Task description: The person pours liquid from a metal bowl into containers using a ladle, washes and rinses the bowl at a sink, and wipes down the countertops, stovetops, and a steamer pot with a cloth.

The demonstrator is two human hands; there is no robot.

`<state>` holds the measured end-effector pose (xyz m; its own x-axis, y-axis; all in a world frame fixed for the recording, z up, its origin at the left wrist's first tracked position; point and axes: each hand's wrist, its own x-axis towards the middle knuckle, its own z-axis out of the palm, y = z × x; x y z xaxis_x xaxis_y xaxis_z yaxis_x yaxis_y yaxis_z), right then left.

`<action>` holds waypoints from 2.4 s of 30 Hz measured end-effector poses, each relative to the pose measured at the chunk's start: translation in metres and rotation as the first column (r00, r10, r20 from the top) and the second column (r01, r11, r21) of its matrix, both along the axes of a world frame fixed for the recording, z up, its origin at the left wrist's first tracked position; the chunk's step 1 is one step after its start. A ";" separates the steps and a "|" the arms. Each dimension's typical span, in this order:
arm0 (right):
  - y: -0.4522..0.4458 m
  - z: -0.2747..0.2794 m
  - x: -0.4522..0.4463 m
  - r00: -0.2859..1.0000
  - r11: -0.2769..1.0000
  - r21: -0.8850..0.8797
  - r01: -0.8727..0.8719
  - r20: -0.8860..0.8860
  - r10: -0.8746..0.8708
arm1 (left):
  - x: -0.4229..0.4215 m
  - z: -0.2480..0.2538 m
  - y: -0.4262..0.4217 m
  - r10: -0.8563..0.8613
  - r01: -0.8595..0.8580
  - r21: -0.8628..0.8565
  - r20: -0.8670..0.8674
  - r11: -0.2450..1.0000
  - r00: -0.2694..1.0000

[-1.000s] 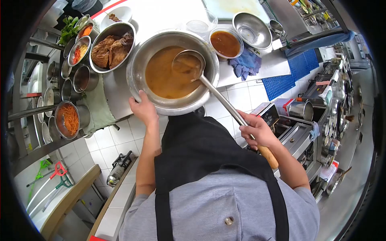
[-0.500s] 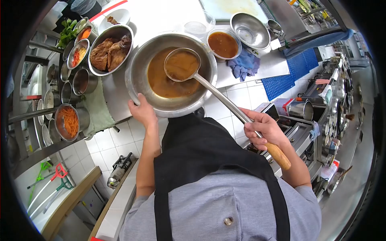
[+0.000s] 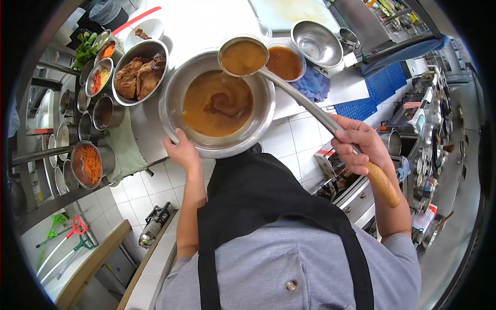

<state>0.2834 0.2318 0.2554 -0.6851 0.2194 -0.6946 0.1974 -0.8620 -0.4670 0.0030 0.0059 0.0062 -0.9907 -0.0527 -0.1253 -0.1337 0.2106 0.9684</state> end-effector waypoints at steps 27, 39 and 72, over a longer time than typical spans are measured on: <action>0.083 -0.049 -0.080 0.987 0.958 0.261 -0.117 0.135 0.084 | -0.001 -0.006 -0.003 0.019 -0.018 -0.120 0.006 0.993 1.000; 0.051 -0.075 -0.074 0.770 0.000 0.772 -0.635 0.634 0.069 | 0.000 -0.013 -0.004 0.020 -0.018 -0.063 0.041 0.998 0.999; -0.005 -0.090 0.026 0.752 0.607 0.456 -0.651 0.498 0.432 | -0.018 0.003 -0.001 -0.015 0.002 -0.249 -0.050 0.968 0.999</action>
